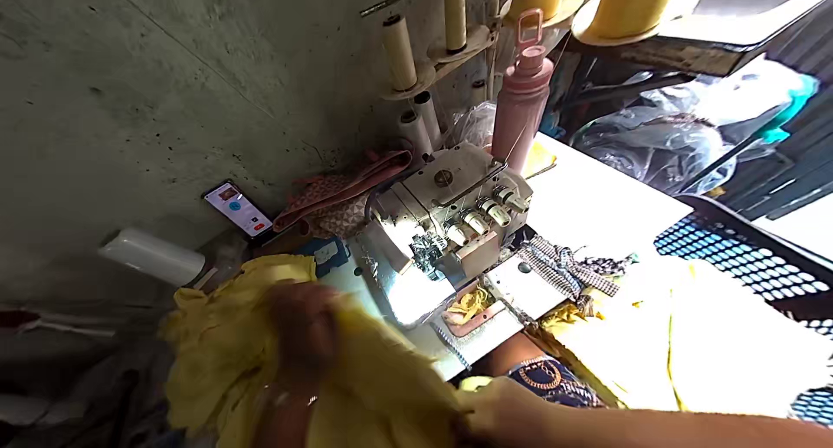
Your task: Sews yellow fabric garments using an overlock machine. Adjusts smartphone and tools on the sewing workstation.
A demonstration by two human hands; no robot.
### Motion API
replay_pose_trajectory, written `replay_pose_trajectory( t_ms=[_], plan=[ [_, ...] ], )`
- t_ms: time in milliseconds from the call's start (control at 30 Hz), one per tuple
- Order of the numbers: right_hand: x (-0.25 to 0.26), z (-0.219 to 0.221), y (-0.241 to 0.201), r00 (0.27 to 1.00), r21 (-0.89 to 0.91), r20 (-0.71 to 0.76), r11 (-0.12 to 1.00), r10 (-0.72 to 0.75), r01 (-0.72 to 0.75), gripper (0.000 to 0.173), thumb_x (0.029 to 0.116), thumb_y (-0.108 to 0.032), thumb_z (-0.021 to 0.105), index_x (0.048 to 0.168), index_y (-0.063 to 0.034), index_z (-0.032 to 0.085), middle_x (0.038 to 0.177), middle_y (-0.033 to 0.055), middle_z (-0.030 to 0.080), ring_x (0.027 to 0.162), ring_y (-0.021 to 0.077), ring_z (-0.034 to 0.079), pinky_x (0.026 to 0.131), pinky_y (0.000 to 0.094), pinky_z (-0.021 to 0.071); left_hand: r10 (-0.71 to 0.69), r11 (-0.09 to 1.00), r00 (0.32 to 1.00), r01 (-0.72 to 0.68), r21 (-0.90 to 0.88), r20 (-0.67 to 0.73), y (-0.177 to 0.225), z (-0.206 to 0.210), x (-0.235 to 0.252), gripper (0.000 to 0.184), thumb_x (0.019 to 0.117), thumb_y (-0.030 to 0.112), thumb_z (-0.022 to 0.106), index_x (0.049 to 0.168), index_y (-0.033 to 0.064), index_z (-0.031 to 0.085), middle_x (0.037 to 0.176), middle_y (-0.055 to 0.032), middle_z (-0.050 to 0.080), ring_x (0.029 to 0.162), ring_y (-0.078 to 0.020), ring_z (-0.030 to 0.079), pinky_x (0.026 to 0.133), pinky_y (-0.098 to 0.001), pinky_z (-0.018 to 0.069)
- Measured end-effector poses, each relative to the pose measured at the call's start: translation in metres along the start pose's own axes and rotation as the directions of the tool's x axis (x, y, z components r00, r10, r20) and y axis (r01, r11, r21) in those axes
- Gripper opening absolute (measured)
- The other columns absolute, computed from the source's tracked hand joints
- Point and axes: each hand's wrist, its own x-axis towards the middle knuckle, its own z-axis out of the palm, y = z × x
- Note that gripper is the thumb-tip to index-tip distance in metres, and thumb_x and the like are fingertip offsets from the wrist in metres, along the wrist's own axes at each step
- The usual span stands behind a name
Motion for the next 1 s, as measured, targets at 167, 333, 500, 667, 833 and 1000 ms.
replay_pose_trajectory(
  t_ms=[167,333,500,667,833,1000],
  plan=[
    [-0.094,0.079,0.1,0.881,-0.047,-0.018,0.879,0.473,-0.474,0.025,0.0735,0.005,0.078,0.094,-0.0091,0.078,0.091,0.0238,0.072,0.069,0.0459,0.071,0.058,0.0674,0.0554,-0.063,0.946,0.954,0.151,-0.288,0.293,0.063,0.11,-0.037,0.023,0.0956,0.013,0.055,0.099,0.0003,0.074,0.096,-0.0145,0.074,0.094,-0.029,0.072,0.087,-0.0441,0.0569],
    [-0.085,0.102,0.127,0.857,-0.014,-0.018,0.857,0.515,-0.515,0.015,0.0789,0.0,0.075,0.091,-0.0068,0.08,0.091,0.0254,0.073,0.083,0.0485,0.072,0.066,0.0689,0.0556,-0.221,0.841,0.834,0.425,-0.334,0.506,0.073,0.099,-0.027,0.024,0.0989,0.015,0.055,0.103,0.0001,0.073,0.098,-0.0122,0.073,0.099,-0.0248,0.07,0.094,-0.0441,0.0517],
    [-0.087,0.045,0.121,0.798,0.023,0.175,0.808,0.576,-0.588,0.008,0.0849,-0.012,0.077,0.088,-0.0053,0.08,0.087,0.0247,0.073,0.081,0.0509,0.07,0.066,0.0748,0.0516,-0.248,0.808,0.827,0.464,-0.363,0.504,0.073,0.099,-0.026,0.023,0.0991,0.016,0.054,0.101,0.0025,0.072,0.091,-0.0082,0.072,0.092,-0.0195,0.068,0.09,-0.0411,0.0511],
    [-0.056,-0.055,0.108,0.849,0.23,0.247,0.823,0.467,-0.52,0.017,0.0962,-0.017,0.068,0.102,-0.0058,0.079,0.092,0.0147,0.075,0.082,0.0352,0.072,0.074,0.0623,0.0555,-0.247,0.871,0.88,0.385,-0.305,0.406,0.079,0.103,-0.029,0.022,0.0966,0.017,0.057,0.1,0.0044,0.073,0.096,-0.0085,0.074,0.095,-0.0231,0.07,0.09,-0.0443,0.0514],
    [0.031,-0.052,0.108,0.811,0.177,-0.501,0.953,0.302,-0.246,0.037,0.0951,-0.044,0.066,0.115,-0.0143,0.077,0.098,0.0022,0.067,0.074,0.0031,0.06,0.061,0.0192,0.0513,-0.226,0.894,0.91,0.336,-0.298,0.348,0.079,0.107,-0.03,0.018,0.0941,0.018,0.057,0.097,0.0077,0.071,0.091,-0.006,0.069,0.088,-0.0207,0.065,0.084,-0.0396,0.0484],
    [0.059,-0.041,0.115,0.767,0.39,-0.492,0.892,0.411,-0.228,0.028,0.0935,-0.032,0.068,0.082,-0.0075,0.075,0.085,-0.0015,0.065,0.075,-0.0038,0.057,0.065,0.0123,0.0464,-0.279,0.864,0.921,0.364,-0.347,0.271,0.079,0.111,-0.034,0.021,0.0936,0.021,0.063,0.106,0.0055,0.068,0.099,-0.0065,0.072,0.096,-0.0162,0.066,0.092,-0.0329,0.0491]
  ],
)
